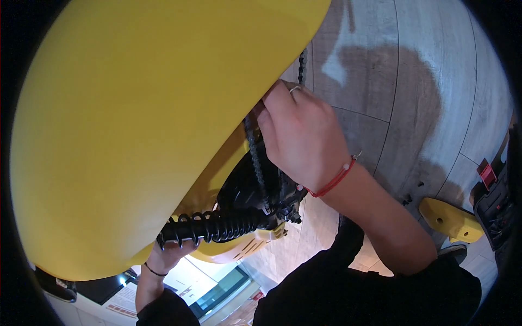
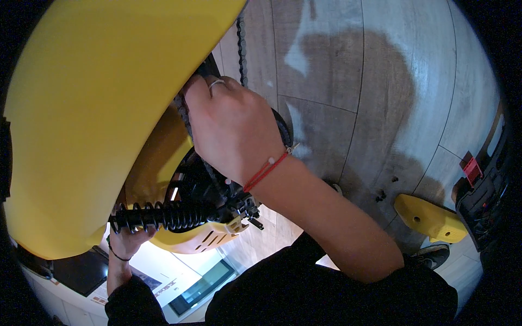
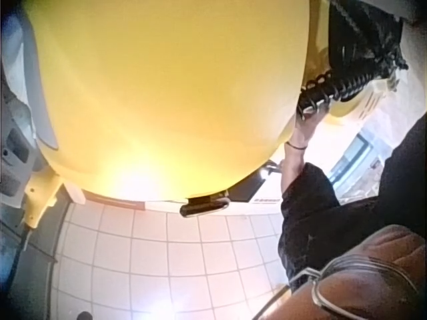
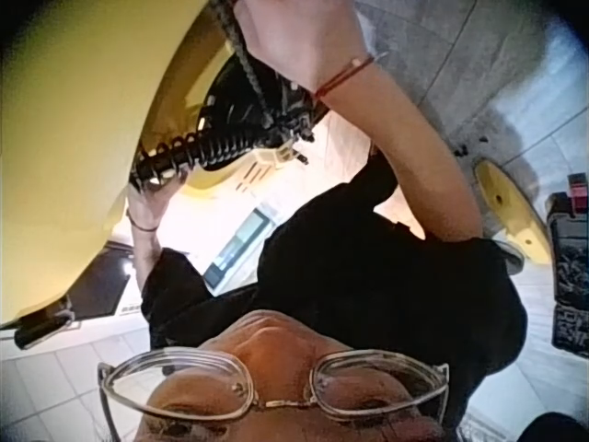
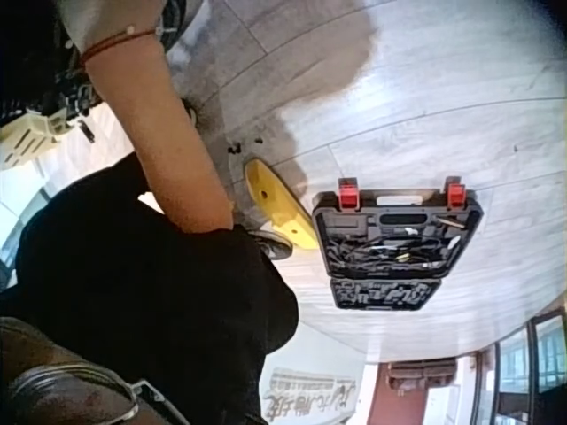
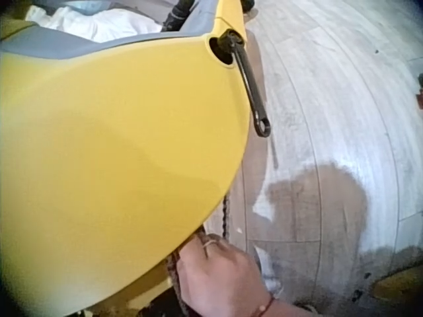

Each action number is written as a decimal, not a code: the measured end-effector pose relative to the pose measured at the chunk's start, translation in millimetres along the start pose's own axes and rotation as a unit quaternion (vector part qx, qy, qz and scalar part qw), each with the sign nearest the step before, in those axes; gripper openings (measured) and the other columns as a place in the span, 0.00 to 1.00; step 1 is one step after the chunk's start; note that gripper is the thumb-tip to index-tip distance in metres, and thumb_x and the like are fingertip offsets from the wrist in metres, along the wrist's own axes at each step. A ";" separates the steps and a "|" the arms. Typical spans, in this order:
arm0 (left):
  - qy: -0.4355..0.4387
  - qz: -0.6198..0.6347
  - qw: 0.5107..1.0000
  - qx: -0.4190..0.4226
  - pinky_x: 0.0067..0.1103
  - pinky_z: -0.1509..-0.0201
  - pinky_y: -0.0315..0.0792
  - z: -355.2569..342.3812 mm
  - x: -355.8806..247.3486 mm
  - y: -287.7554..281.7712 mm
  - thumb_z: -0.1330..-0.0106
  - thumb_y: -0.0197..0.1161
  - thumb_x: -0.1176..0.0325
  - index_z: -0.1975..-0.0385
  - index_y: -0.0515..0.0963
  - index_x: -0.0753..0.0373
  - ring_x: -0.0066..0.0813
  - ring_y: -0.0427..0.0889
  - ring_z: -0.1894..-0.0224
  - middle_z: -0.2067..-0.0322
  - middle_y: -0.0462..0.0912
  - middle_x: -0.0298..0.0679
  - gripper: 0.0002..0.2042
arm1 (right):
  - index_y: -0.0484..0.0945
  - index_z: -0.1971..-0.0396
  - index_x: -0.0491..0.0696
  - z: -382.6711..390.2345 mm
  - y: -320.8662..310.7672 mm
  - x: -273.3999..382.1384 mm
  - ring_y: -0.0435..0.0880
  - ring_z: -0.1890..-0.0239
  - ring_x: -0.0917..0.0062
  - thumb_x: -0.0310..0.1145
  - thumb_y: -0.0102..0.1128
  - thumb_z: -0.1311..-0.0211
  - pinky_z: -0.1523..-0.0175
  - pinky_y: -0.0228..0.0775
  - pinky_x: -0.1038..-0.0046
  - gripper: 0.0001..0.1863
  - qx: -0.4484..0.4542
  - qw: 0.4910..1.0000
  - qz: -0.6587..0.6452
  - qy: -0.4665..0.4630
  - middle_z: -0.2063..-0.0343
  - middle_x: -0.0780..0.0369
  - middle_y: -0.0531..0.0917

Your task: Replacing or repairing a yellow scooter's plastic body panel near the rear wheel/chain.

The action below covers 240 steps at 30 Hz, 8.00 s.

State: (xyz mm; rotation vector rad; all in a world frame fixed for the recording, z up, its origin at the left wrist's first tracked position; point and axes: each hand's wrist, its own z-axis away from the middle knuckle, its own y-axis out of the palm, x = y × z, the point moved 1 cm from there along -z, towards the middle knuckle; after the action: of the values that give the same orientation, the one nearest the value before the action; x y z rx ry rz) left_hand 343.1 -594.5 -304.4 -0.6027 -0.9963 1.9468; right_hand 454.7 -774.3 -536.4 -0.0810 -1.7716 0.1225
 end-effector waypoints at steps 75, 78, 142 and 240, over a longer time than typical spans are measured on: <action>0.072 0.019 0.995 0.070 0.26 0.46 0.73 -22.8 -9.1 13.0 0.56 0.72 0.69 0.52 0.68 0.66 0.31 0.78 0.54 0.60 0.78 0.41 0.29 | 0.68 0.58 0.48 14.0 6.9 -3.7 0.78 0.74 0.53 0.35 0.47 0.35 0.71 0.69 0.55 0.10 0.037 0.986 0.162 0.027 0.78 0.51 0.79; 0.103 0.001 0.992 0.067 0.26 0.45 0.72 -20.8 -4.5 10.0 0.55 0.71 0.72 0.51 0.67 0.66 0.30 0.78 0.53 0.58 0.78 0.41 0.29 | 0.70 0.59 0.47 11.6 5.2 1.5 0.78 0.75 0.53 0.36 0.47 0.35 0.71 0.69 0.55 0.10 0.056 0.982 0.176 0.031 0.78 0.50 0.80; 0.097 0.088 0.991 0.019 0.26 0.48 0.72 -20.1 -10.7 17.9 0.57 0.74 0.62 0.53 0.72 0.69 0.33 0.79 0.57 0.61 0.81 0.43 0.30 | 0.70 0.66 0.43 10.2 0.0 0.8 0.80 0.80 0.56 0.39 0.49 0.36 0.75 0.72 0.58 0.13 0.035 0.972 0.231 -0.001 0.85 0.52 0.79; 0.010 -0.065 0.997 0.031 0.26 0.43 0.65 -31.6 27.4 1.2 0.47 0.67 0.71 0.44 0.62 0.67 0.31 0.72 0.48 0.50 0.73 0.44 0.30 | 0.73 0.64 0.40 220.2 -196.6 -143.4 0.83 0.70 0.71 0.30 0.56 0.41 0.62 0.74 0.72 0.09 -0.117 0.899 0.001 0.422 0.74 0.55 0.82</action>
State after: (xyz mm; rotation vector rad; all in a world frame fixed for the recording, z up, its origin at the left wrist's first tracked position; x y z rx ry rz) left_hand 350.6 -558.5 -324.3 -0.5086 -0.9361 1.8457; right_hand 270.7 -995.2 -694.7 -0.2680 -0.9062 -0.1188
